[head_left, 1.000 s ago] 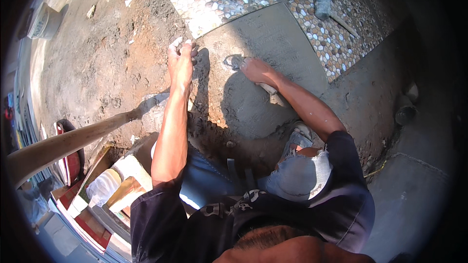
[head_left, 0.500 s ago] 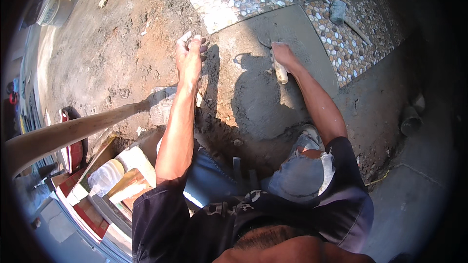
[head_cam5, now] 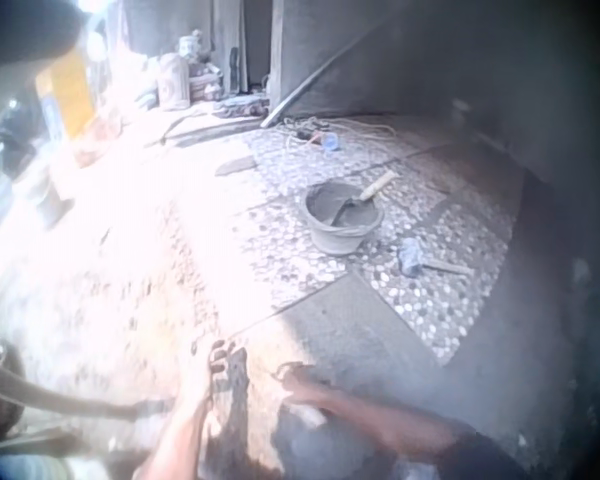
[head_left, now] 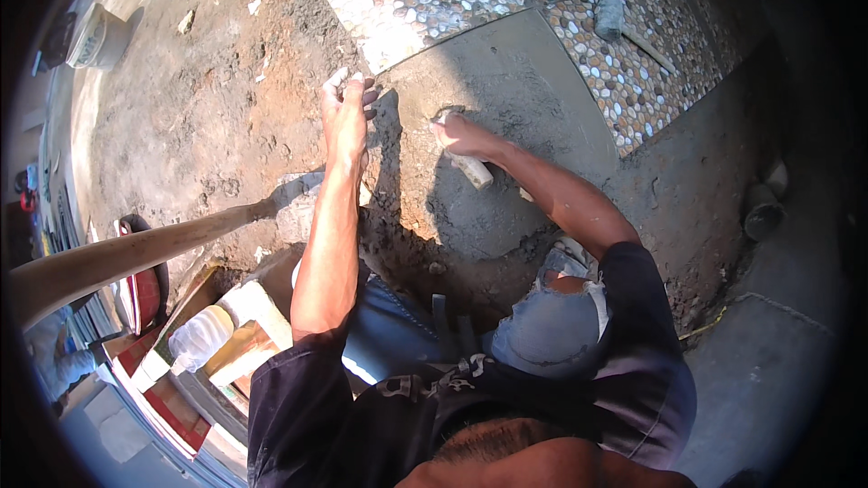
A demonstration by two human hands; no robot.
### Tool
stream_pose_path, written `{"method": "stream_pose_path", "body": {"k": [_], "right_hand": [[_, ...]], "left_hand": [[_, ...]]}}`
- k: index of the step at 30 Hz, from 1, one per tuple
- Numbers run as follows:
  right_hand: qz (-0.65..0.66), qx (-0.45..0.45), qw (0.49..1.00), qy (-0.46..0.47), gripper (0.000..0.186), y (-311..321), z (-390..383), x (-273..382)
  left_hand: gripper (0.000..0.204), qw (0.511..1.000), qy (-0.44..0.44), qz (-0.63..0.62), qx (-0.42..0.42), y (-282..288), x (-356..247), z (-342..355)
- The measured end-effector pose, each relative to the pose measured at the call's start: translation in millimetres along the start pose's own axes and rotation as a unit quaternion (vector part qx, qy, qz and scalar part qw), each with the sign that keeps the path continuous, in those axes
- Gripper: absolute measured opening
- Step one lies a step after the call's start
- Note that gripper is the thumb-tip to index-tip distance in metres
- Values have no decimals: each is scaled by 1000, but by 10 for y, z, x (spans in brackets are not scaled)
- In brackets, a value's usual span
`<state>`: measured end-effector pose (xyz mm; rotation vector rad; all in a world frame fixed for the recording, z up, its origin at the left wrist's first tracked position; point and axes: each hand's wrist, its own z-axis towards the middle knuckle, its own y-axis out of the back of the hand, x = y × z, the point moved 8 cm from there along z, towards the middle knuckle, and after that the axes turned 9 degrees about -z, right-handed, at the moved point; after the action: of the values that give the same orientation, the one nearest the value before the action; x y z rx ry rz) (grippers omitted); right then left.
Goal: The person spreads mortar on a patch of ground with a trowel, rinses a tile in a water basin, and carries the tile toward the tiling area.
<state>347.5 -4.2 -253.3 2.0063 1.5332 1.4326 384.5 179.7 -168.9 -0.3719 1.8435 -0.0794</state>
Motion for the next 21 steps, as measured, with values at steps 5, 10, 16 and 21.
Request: {"method": "stream_pose_path", "body": {"k": [5, 10, 16, 21], "right_hand": [[-160, 68, 985, 17, 37, 94, -169, -303], [-360, 19, 931, 49, 34, 726, -113, -311], [-347, -69, 935, 33, 34, 959, 250, -191], [-338, 35, 938, 64, 35, 507, -310, 44]], "left_hand": [[47, 1000, -6, -11, -6, 122, -7, 45], [43, 1000, -5, -6, -19, 195, -29, 48], [45, 1000, -11, -17, -12, 192, -34, 63], [46, 999, -26, -28, -34, 378, -130, 80]]}}
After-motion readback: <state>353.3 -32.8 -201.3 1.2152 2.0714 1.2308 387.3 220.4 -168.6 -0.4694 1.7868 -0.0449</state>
